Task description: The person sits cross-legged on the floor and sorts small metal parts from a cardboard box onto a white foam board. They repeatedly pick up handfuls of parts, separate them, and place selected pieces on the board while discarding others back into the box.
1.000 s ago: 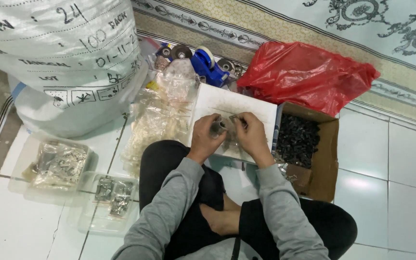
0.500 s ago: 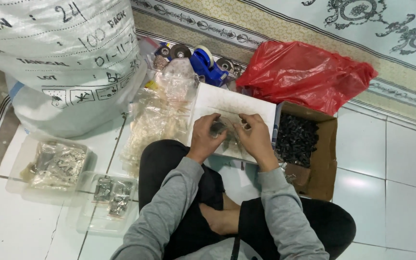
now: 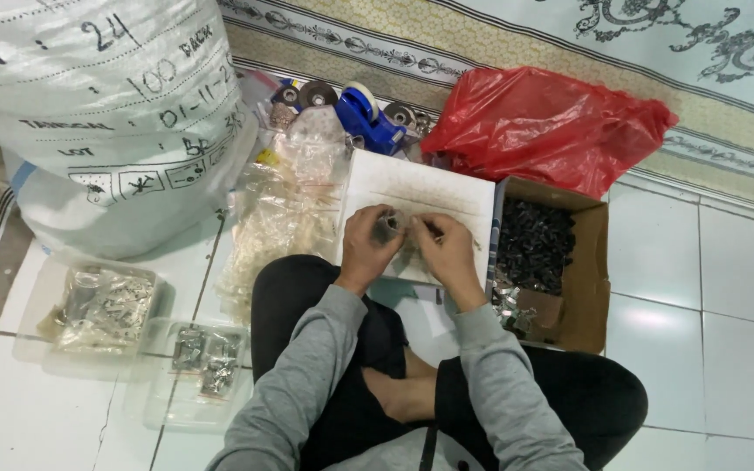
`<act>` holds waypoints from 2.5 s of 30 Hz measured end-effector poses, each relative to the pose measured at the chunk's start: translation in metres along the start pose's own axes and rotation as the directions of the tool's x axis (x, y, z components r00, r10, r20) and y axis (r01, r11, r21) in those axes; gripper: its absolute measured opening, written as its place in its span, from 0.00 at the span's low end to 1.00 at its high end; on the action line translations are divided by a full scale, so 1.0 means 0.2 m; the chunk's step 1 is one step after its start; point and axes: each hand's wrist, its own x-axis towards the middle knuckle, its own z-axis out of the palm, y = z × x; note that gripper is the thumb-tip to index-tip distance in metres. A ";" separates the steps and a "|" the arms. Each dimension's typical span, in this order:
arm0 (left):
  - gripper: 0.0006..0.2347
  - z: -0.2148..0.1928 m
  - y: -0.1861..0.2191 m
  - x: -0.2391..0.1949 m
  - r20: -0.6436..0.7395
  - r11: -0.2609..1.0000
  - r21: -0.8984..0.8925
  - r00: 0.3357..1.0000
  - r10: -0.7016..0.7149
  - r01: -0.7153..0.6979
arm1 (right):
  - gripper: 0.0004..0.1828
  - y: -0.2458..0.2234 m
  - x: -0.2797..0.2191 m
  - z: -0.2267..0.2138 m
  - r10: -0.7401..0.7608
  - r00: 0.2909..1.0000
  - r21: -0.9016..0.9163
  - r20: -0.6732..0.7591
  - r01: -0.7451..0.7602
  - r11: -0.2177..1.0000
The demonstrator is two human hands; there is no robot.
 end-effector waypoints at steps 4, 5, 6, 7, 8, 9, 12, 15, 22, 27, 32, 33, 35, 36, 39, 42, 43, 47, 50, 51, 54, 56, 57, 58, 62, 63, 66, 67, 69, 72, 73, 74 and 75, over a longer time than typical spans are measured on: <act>0.19 -0.01 0.01 0.01 -0.004 0.999 -0.026 0.999 -0.039 0.039 | 0.29 0.25 -0.06 -0.12 0.040 0.999 -0.195 -0.003 -0.040 0.980; 0.21 -0.01 0.01 0.01 0.005 0.997 -0.033 0.998 -0.068 0.068 | 0.39 0.28 -0.10 -0.12 0.143 0.988 -0.233 0.061 -0.125 0.964; 0.22 0.00 0.01 0.00 0.015 0.995 -0.040 0.995 -0.096 0.097 | 0.49 0.31 -0.13 -0.13 0.246 0.962 -0.275 0.120 -0.206 0.939; 0.22 0.01 0.01 0.00 0.019 0.994 -0.043 0.995 -0.098 0.099 | 0.49 0.32 -0.13 -0.10 0.251 0.961 -0.277 0.118 -0.211 0.937; 0.22 0.02 0.01 0.00 0.008 0.995 -0.035 0.996 -0.089 0.089 | 0.49 0.34 -0.13 -0.08 0.212 0.975 -0.248 0.070 -0.189 0.950; 0.23 0.01 0.01 -0.01 -0.002 0.997 -0.020 0.997 -0.080 0.080 | 0.49 0.35 -0.14 -0.05 0.174 0.985 -0.214 0.024 -0.165 0.963; 0.21 -0.02 0.06 0.00 -0.002 0.997 -0.021 0.997 -0.080 0.079 | 0.25 0.35 -0.09 0.00 -0.052 0.997 -0.252 -0.054 0.037 0.967; 0.21 -0.03 0.08 0.00 0.000 0.997 -0.025 0.997 -0.074 0.074 | 0.22 0.51 -0.03 0.06 -0.096 0.993 -0.316 -0.070 0.069 0.946; 0.21 -0.02 0.05 -0.01 0.008 0.998 -0.013 0.998 -0.055 0.055 | 0.15 0.52 0.06 0.06 -0.027 0.998 -0.331 -0.050 0.009 0.944; 0.21 -0.01 0.02 -0.01 0.007 1.000 -0.001 1.000 -0.023 0.023 | 0.07 0.44 0.04 0.06 -0.249 0.968 -0.634 0.022 0.206 0.746; 0.22 0.01 0.00 -0.01 0.002 1.000 0.014 1.000 0.014 -0.014 | 0.09 0.45 0.07 0.01 -0.202 0.978 -0.501 -0.045 0.152 0.852; 0.22 0.01 0.00 -0.01 -0.001 1.000 0.022 1.000 0.021 -0.021 | 0.10 0.48 0.10 0.00 -0.166 0.983 -0.388 -0.083 0.121 0.914; 0.23 0.00 0.00 -0.01 0.006 0.999 0.031 1.000 0.027 -0.027 | 0.11 0.39 0.08 -0.02 -0.124 0.988 -0.228 -0.091 0.100 0.968; 0.23 0.00 0.00 -0.01 0.016 0.999 0.039 0.999 0.034 -0.035 | 0.12 0.34 0.07 -0.03 -0.079 0.992 -0.062 -0.095 0.073 0.995; 0.24 0.01 -0.02 -0.02 0.018 0.996 0.068 0.998 0.055 -0.056 | 0.11 0.14 0.04 -0.03 -0.079 0.996 -0.017 -0.040 0.078 0.997; 0.23 -0.01 0.01 -0.01 0.051 0.996 0.080 0.998 0.046 -0.050 | 0.10 0.01 0.05 0.00 -0.131 0.991 -0.095 0.020 0.132 0.987; 0.23 -0.01 0.02 0.00 0.051 0.995 0.080 0.998 0.048 -0.052 | 0.10 -0.01 0.05 0.01 -0.133 0.991 -0.095 0.018 0.134 0.986; 0.24 -0.01 0.02 0.00 0.028 0.995 0.081 0.998 0.048 -0.050 | 0.09 -0.04 0.06 -0.02 -0.178 0.984 -0.138 0.032 0.180 0.974; 0.23 -0.01 0.02 -0.01 0.021 0.998 0.051 0.999 0.030 -0.031 | 0.07 0.05 0.03 -0.10 -0.176 0.984 -0.157 -0.023 0.170 0.973; 0.22 0.00 0.02 0.00 0.009 0.999 0.028 0.999 0.032 -0.032 | 0.07 0.09 0.02 -0.13 -0.162 0.985 -0.166 -0.064 0.149 0.975; 0.21 -0.02 0.06 0.00 0.006 0.999 -0.003 0.999 0.048 -0.048 | 0.15 0.39 0.01 -0.15 0.133 0.991 -0.307 -0.007 -0.128 0.943; 0.22 0.00 0.02 0.00 0.012 0.999 0.013 0.999 0.037 -0.037 | 0.23 0.39 -0.04 -0.13 0.163 0.987 -0.274 0.013 -0.153 0.950; 0.23 0.01 -0.01 -0.01 0.013 0.999 0.034 1.000 0.023 -0.023 | 0.32 0.38 -0.06 -0.12 0.189 0.981 -0.239 0.041 -0.174 0.955; 0.23 0.01 0.01 -0.01 0.015 0.999 0.034 1.000 0.023 -0.023 | 0.32 0.34 -0.07 -0.10 0.190 0.981 -0.239 0.040 -0.175 0.955; 0.23 -0.01 0.01 -0.01 0.019 0.998 0.051 0.999 0.027 -0.028 | 0.29 0.32 -0.04 -0.05 0.075 0.996 -0.252 0.038 -0.063 0.966; 0.23 0.01 0.00 -0.01 0.015 0.998 0.046 0.999 0.035 -0.036 | 0.25 0.35 -0.03 -0.05 0.035 0.999 -0.244 0.039 -0.025 0.970; 0.23 -0.02 0.03 -0.01 0.029 0.999 0.043 1.000 0.009 -0.010 | 0.15 0.53 0.01 -0.01 -0.110 0.994 -0.277 0.006 0.107 0.955; 0.23 -0.01 0.04 -0.01 0.030 0.999 0.043 1.000 0.008 -0.010 | 0.15 0.52 0.01 -0.02 -0.109 0.994 -0.277 0.006 0.106 0.955; 0.23 -0.02 0.03 -0.01 0.035 0.999 0.045 0.999 0.017 -0.019 | 0.10 0.51 0.01 -0.01 -0.306 0.952 -0.358 0.012 0.290 0.888; 0.23 -0.01 0.02 0.00 0.021 0.998 0.056 0.999 0.034 -0.035 | 0.08 0.66 0.05 0.04 -0.518 0.855 -0.623 0.028 0.420 0.659; 0.23 -0.01 0.02 -0.01 0.019 0.998 0.056 0.999 0.034 -0.035 | 0.08 0.66 0.05 0.03 -0.520 0.854 -0.623 0.030 0.423 0.658; 0.23 -0.01 0.02 -0.01 0.018 0.998 0.050 0.999 0.039 -0.039 | 0.07 0.66 0.05 0.02 -0.531 0.847 -0.639 0.027 0.423 0.643; 0.23 -0.01 0.02 -0.01 0.015 0.998 0.044 0.999 0.042 -0.043 | 0.07 0.65 0.06 0.02 -0.544 0.839 -0.653 0.025 0.426 0.626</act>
